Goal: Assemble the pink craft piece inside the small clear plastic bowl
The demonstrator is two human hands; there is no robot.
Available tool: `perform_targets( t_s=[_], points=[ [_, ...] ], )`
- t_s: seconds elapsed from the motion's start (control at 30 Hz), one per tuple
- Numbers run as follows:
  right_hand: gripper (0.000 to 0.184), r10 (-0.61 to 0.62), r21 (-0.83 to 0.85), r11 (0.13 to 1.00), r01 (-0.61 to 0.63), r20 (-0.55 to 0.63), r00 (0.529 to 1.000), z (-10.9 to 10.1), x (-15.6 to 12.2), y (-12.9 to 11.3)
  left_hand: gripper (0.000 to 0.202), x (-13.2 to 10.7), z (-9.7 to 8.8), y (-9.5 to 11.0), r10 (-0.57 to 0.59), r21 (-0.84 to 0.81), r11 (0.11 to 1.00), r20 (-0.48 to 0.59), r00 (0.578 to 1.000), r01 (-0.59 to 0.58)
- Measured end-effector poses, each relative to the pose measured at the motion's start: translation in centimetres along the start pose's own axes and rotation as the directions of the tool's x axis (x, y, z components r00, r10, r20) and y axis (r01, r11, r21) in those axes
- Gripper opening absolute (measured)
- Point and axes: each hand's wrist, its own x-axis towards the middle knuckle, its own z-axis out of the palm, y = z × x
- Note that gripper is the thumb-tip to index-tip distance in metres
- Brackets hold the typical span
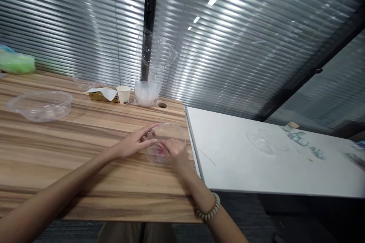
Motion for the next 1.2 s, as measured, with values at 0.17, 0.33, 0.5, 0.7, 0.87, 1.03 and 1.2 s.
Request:
perform_targets(
  t_s=[0.17,0.33,0.5,0.7,0.87,1.03,1.2],
  points=[
    [0.021,0.022,0.013,1.0,-0.023,0.07,0.997,-0.1,0.2,0.0,0.054,0.0,0.0,0.0,-0.014,-0.022,1.0,-0.022,1.0,0.014],
    [0.022,0.046,0.03,0.998,-0.047,0.029,0.999,-0.1,0.2,0.1,0.057,0.1,0.2,-0.2,-0.017,-0.058,0.998,-0.03,0.999,0.015],
    [0.023,0.046,0.082,0.995,-0.048,0.027,0.999,-0.2,0.3,0.1,0.063,0.1,0.5,-0.4,-0.017,-0.182,0.983,0.017,1.0,0.019],
    [0.019,0.129,0.096,0.987,-0.13,0.016,0.992,-0.3,0.1,0.6,0.068,0.1,0.6,-0.3,-0.018,-0.261,0.965,0.037,0.999,0.027],
    [0.021,0.129,0.102,0.986,-0.131,0.033,0.991,-0.2,0.1,1.1,0.067,0.2,0.7,-0.5,-0.032,-0.289,0.956,0.045,0.998,0.044],
    [0.024,0.051,0.186,0.979,-0.08,0.158,0.986,-0.4,0.2,1.0,0.066,0.2,0.9,-0.3,-0.04,-0.31,0.949,0.035,0.999,0.049],
    [0.027,0.14,0.141,0.976,-0.165,0.173,0.975,-0.8,0.4,0.9,0.067,0.1,0.9,-0.3,-0.021,-0.33,0.943,0.046,0.999,0.034]
  ],
)
